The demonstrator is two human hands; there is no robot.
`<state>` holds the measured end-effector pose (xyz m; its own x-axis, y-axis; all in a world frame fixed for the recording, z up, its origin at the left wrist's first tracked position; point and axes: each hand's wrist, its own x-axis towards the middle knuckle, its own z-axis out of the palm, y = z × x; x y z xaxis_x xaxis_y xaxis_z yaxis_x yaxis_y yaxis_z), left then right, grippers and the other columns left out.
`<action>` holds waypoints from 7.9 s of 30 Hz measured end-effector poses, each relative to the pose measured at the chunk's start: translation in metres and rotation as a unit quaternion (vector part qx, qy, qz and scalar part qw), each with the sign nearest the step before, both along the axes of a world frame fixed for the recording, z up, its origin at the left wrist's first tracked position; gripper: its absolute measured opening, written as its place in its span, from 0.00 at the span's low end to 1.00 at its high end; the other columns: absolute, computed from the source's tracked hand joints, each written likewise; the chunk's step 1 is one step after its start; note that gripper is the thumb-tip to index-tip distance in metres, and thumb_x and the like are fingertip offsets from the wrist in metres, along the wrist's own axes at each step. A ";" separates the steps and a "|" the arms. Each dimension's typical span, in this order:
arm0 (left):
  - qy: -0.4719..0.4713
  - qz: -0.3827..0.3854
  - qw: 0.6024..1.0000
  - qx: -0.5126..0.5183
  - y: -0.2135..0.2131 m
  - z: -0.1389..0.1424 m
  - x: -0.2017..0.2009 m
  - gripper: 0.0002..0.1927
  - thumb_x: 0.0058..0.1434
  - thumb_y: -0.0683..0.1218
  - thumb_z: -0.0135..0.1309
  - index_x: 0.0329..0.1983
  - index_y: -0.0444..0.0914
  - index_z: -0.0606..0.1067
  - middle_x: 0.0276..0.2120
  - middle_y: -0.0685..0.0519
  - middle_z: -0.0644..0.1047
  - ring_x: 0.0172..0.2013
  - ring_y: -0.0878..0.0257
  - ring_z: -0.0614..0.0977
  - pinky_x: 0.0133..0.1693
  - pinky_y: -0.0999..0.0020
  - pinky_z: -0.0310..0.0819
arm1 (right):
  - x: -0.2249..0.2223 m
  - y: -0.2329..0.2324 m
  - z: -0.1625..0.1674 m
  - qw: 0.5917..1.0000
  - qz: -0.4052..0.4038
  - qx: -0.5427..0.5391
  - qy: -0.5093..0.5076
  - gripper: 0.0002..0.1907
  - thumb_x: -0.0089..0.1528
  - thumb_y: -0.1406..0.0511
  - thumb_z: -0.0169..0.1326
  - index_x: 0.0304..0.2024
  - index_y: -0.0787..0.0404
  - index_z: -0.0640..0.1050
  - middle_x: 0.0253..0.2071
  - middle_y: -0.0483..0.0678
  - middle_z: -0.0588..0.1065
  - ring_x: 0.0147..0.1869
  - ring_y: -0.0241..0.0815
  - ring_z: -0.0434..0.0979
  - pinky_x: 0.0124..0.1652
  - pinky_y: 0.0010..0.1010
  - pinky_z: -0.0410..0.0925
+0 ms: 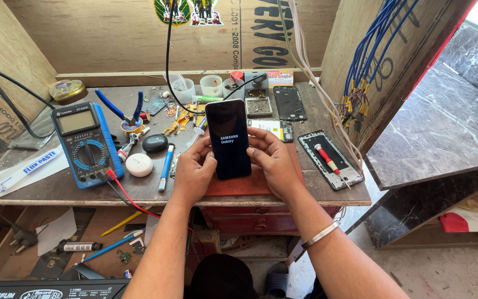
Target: The person reassembles a disassembled smartphone by aligning and snapping the back cover onto the chassis, then powers it on and navigates the touchscreen to verify functionality.
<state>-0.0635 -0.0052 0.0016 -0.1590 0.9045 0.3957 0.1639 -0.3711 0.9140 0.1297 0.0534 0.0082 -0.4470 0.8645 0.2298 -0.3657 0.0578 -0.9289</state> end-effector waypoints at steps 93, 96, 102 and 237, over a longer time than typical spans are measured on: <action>-0.003 -0.003 1.000 -0.002 -0.001 0.001 0.000 0.17 0.66 0.37 0.45 0.57 0.30 0.74 0.38 0.51 0.83 0.37 0.70 0.82 0.42 0.75 0.76 | 0.000 0.000 -0.001 1.000 -0.008 0.004 -0.009 0.25 0.64 0.74 0.49 0.65 0.64 0.69 0.57 0.53 0.77 0.56 0.37 0.79 0.49 0.27 0.75; -0.005 -0.004 1.000 0.001 0.000 0.001 0.000 0.18 0.66 0.36 0.44 0.57 0.30 0.74 0.39 0.50 0.83 0.38 0.70 0.82 0.42 0.75 0.76 | 0.000 0.001 -0.001 1.000 -0.001 -0.001 0.002 0.24 0.64 0.74 0.48 0.64 0.64 0.69 0.57 0.52 0.76 0.55 0.37 0.79 0.48 0.28 0.75; 0.000 -0.002 1.000 0.004 0.001 -0.001 -0.001 0.17 0.66 0.36 0.44 0.57 0.30 0.74 0.39 0.50 0.83 0.39 0.70 0.82 0.43 0.75 0.76 | 0.000 0.002 -0.002 1.000 -0.004 0.001 -0.004 0.25 0.64 0.74 0.49 0.65 0.64 0.69 0.58 0.53 0.77 0.56 0.37 0.79 0.49 0.27 0.75; 0.009 0.008 1.000 0.000 -0.001 0.001 0.000 0.17 0.65 0.36 0.45 0.57 0.31 0.75 0.36 0.52 0.83 0.35 0.71 0.81 0.39 0.76 0.76 | 0.000 0.002 -0.004 1.000 -0.004 0.013 0.005 0.24 0.65 0.75 0.48 0.65 0.66 0.69 0.57 0.54 0.77 0.57 0.37 0.78 0.52 0.27 0.74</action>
